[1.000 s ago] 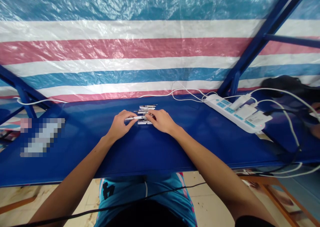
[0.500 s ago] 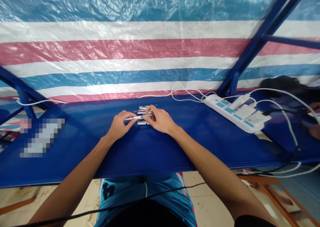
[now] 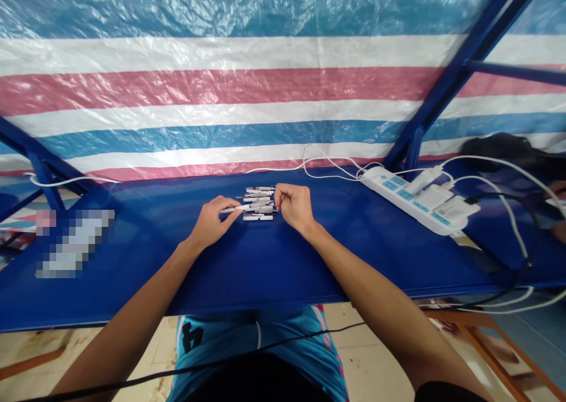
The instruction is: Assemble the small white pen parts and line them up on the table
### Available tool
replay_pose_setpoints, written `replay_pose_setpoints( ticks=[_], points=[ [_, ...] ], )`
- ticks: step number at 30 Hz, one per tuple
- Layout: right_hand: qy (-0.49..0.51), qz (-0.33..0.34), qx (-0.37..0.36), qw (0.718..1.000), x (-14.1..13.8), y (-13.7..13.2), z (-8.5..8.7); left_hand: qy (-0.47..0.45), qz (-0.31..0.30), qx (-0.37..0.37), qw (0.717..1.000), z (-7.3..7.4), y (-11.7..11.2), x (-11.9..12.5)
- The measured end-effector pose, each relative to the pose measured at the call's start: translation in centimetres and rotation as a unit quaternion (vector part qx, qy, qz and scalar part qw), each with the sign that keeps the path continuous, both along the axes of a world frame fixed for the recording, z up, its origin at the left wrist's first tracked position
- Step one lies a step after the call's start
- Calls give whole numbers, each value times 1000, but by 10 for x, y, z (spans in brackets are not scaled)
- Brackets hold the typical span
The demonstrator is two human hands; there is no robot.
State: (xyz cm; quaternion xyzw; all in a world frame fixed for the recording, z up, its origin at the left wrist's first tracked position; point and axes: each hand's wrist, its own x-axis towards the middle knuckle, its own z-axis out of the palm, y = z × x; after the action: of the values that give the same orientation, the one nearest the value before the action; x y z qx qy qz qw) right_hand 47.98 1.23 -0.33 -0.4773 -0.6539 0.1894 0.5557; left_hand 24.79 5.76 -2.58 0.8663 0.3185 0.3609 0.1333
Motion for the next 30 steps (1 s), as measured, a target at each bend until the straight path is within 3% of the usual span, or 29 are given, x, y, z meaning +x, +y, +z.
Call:
replay_pose_setpoints(
  ticks=[4, 9, 13, 30],
  points=[
    [-13, 8, -22, 1000, 1, -1, 2, 3, 1, -4, 1000, 1, 0, 0],
    [-2, -44, -2, 999, 2, -3, -1, 0, 0, -9, 1000, 0, 1, 0],
    [-39, -20, -22, 999, -2, -2, -3, 4, 4, -12, 1000, 0, 1, -1],
    [-128, -54, -43, 989, 1, 6, -6, 6, -5, -7, 1000, 0, 2, -1]
  ],
)
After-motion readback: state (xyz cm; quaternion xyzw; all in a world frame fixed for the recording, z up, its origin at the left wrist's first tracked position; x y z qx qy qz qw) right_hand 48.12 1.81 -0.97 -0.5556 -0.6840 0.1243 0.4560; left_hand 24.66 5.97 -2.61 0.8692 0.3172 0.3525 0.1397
